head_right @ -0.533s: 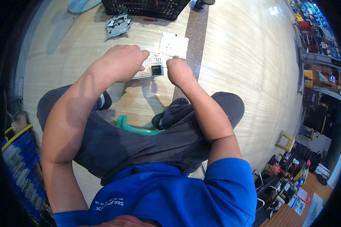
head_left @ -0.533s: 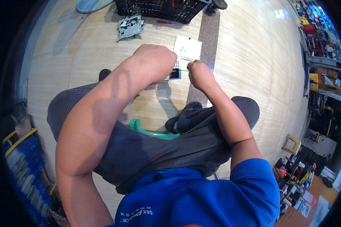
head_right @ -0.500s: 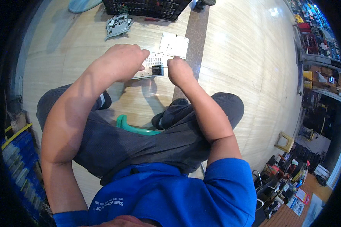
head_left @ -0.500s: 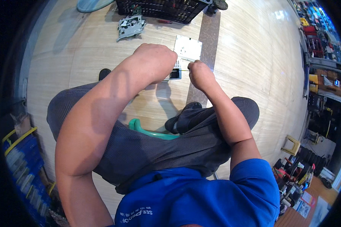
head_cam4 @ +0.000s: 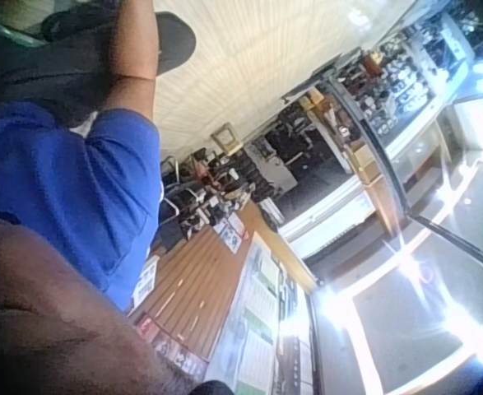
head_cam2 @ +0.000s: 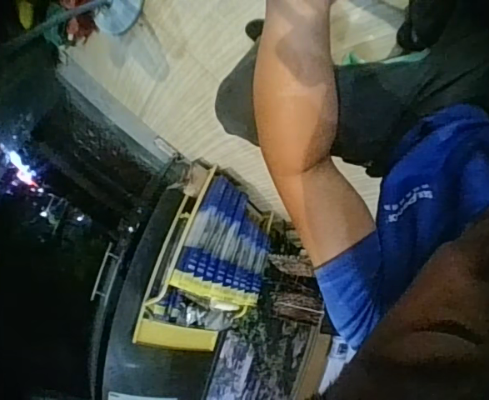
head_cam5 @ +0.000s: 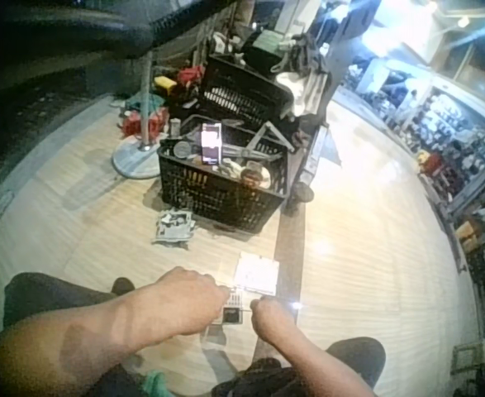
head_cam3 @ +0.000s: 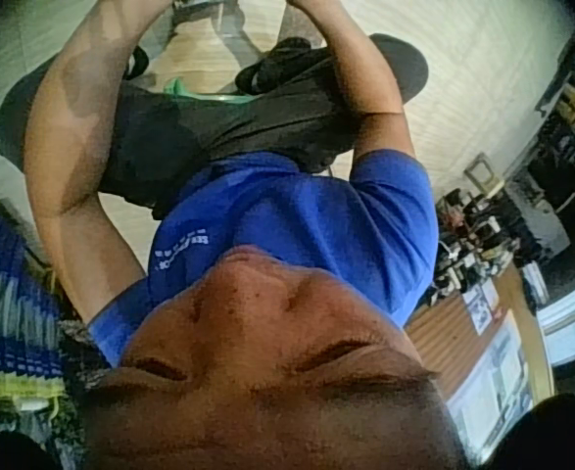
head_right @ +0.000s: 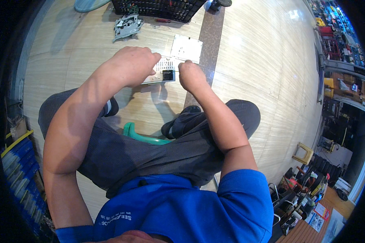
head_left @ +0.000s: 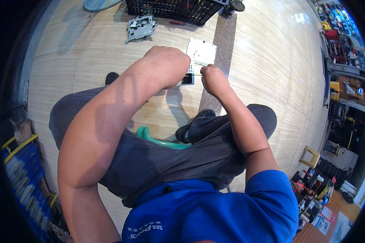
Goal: The person disassembles an electronic device by unscrewing components with a screwdriver and prying off metal panels by hand.
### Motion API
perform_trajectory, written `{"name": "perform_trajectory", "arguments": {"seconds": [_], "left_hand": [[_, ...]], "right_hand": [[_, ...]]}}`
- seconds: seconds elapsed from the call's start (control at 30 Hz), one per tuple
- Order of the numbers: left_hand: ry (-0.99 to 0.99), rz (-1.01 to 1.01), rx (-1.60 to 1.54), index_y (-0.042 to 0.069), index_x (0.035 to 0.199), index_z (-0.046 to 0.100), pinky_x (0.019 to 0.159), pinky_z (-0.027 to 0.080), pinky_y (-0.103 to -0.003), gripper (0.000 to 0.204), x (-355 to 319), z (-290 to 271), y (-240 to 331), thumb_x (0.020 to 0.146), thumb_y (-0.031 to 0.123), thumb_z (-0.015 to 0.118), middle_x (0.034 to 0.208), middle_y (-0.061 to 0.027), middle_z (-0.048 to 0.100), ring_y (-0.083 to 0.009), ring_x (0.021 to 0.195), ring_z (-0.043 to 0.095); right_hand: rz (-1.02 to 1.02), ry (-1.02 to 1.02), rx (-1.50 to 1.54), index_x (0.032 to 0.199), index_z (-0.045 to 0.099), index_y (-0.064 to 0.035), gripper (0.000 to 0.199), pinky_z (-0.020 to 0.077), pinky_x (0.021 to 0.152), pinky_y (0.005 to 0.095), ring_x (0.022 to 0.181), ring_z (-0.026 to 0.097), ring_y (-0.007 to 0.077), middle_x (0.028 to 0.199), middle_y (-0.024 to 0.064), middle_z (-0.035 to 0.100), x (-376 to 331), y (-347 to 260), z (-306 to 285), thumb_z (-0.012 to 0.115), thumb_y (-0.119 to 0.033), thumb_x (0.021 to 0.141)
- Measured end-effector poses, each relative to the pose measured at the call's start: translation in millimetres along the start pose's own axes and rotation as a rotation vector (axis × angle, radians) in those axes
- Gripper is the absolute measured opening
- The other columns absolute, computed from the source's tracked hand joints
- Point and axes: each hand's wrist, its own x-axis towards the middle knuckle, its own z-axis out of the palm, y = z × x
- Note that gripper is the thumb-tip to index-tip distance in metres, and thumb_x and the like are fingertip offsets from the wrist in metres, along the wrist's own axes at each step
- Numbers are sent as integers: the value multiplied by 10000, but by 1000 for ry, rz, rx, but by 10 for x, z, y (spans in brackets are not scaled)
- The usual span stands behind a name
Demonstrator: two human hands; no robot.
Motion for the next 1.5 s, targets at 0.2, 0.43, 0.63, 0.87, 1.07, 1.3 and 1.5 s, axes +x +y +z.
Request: {"name": "perform_trajectory", "arguments": {"seconds": [0.2,0.43,0.63,0.87,1.07,1.3,1.5], "left_hand": [[-6,2,28,53,1025,782,802,606,-413,239,9,8,13,817,6,676,1007,-144,773,-280,966,753],[-29,4,26,65,1049,751,826,593,-424,212,13,10,10,843,79,702,1018,-149,760,-298,988,737],[-60,12,37,69,1082,683,851,574,-451,247,20,2,4,895,224,733,1007,-154,737,-337,995,713],[-6,22,50,97,1051,772,814,601,-431,230,-1,20,-4,855,80,652,1035,-135,773,-294,987,752],[-23,34,52,85,1060,769,821,601,-426,235,-2,7,2,870,72,632,1037,-139,772,-293,991,751],[-78,10,36,73,1117,699,860,578,-448,235,0,-28,27,910,181,677,1054,-159,742,-325,1020,719],[-59,2,54,97,1127,756,845,600,-418,274,-6,-36,50,892,69,618,1079,-142,766,-288,1028,743]], "right_hand": [[-11,4,-4,865,706,30,183,558,808,513,874,685,456,938,288,680,18,8,17,542,-50,884],[-11,-24,-42,870,702,33,176,563,823,509,888,685,462,944,293,675,7,-37,-12,543,-41,880],[-53,1,29,964,632,35,149,556,815,531,904,669,497,996,306,638,-2,-124,-39,527,11,860],[-58,38,61,957,594,23,116,556,793,537,884,675,482,973,284,644,12,-149,-25,512,2,877],[-23,-27,-22,1031,605,20,157,588,786,505,912,705,436,1044,276,653,34,-149,-65,539,-11,891],[-67,-7,16,1031,607,24,168,587,800,486,938,700,427,1035,272,655,0,-152,-92,538,3,879],[-62,0,15,1031,607,24,171,585,797,488,935,698,428,1021,269,659,20,-153,-78,547,12,872]]}}
